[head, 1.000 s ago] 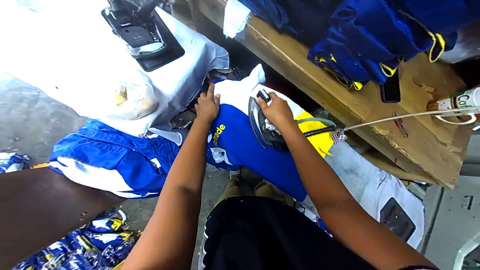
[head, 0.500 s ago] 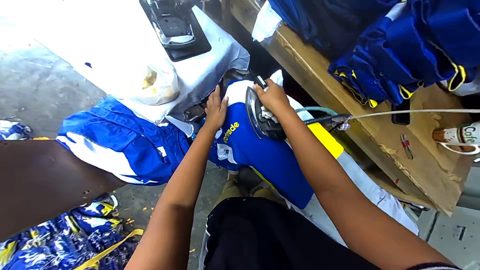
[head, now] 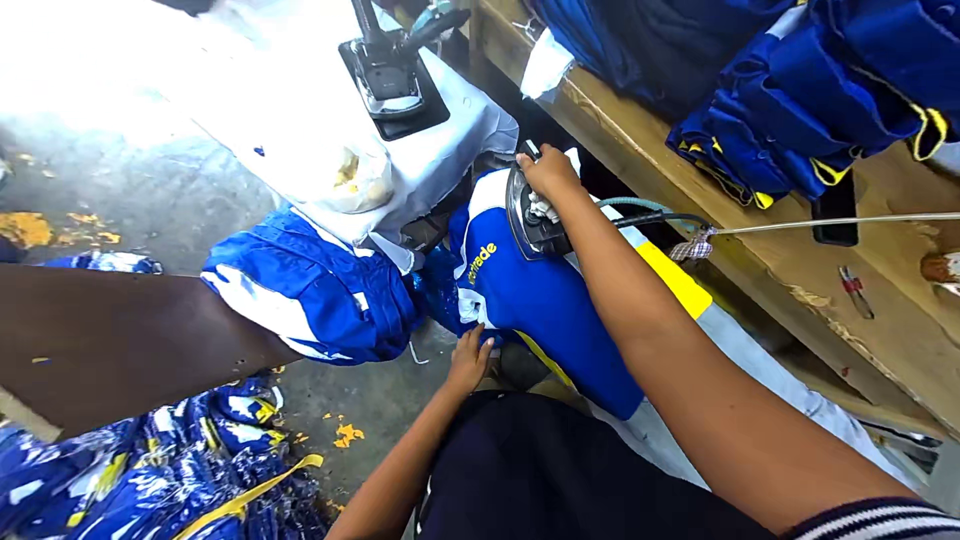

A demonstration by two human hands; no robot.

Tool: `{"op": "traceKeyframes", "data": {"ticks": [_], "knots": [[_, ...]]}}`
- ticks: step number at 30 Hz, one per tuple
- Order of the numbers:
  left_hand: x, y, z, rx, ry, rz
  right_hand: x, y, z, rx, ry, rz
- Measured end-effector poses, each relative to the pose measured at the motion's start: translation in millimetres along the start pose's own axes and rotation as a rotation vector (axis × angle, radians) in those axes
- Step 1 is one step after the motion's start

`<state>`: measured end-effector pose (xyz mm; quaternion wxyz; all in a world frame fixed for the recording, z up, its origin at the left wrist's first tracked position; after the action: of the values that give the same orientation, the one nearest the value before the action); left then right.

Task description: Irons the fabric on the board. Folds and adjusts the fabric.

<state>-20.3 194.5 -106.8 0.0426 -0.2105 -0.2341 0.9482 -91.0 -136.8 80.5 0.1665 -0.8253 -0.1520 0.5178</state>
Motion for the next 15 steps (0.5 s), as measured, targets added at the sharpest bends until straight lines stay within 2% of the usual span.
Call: {"op": "traceKeyframes", "data": {"ticks": [3,7,11,15], "knots": [[-27.7,-32.3,-35.0,-0.128,0.055,0.039,2.7,-24.3,25.0,-0.007,-0.002,-0.016],[-63.7,-60.5,-70.2,-0.224,0.099,0.190,10.3,-77.0,78.2,0.027,-0.032,-0.049],[-62.8,-63.0,-55.7,-0.203,0.107,0.228,25.9,-140.8,138.8,0.054,-0.073,-0.112],[-24.8,-36.7,-14.9,-0.105,0.145,0.093,36.3,-196.8,199.6,0.107,-0.090,-0.223]]}}
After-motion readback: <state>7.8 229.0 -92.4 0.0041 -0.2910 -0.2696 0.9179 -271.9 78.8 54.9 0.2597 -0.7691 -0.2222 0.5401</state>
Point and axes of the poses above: each hand's wrist, its own y-axis towards the middle knuckle, its own x-axis out of the palm, z = x × y, the point moved 9 cm from there along y, towards the middle knuckle, and after that the axes turned 4 degrees about x, right-handed, at the moved point
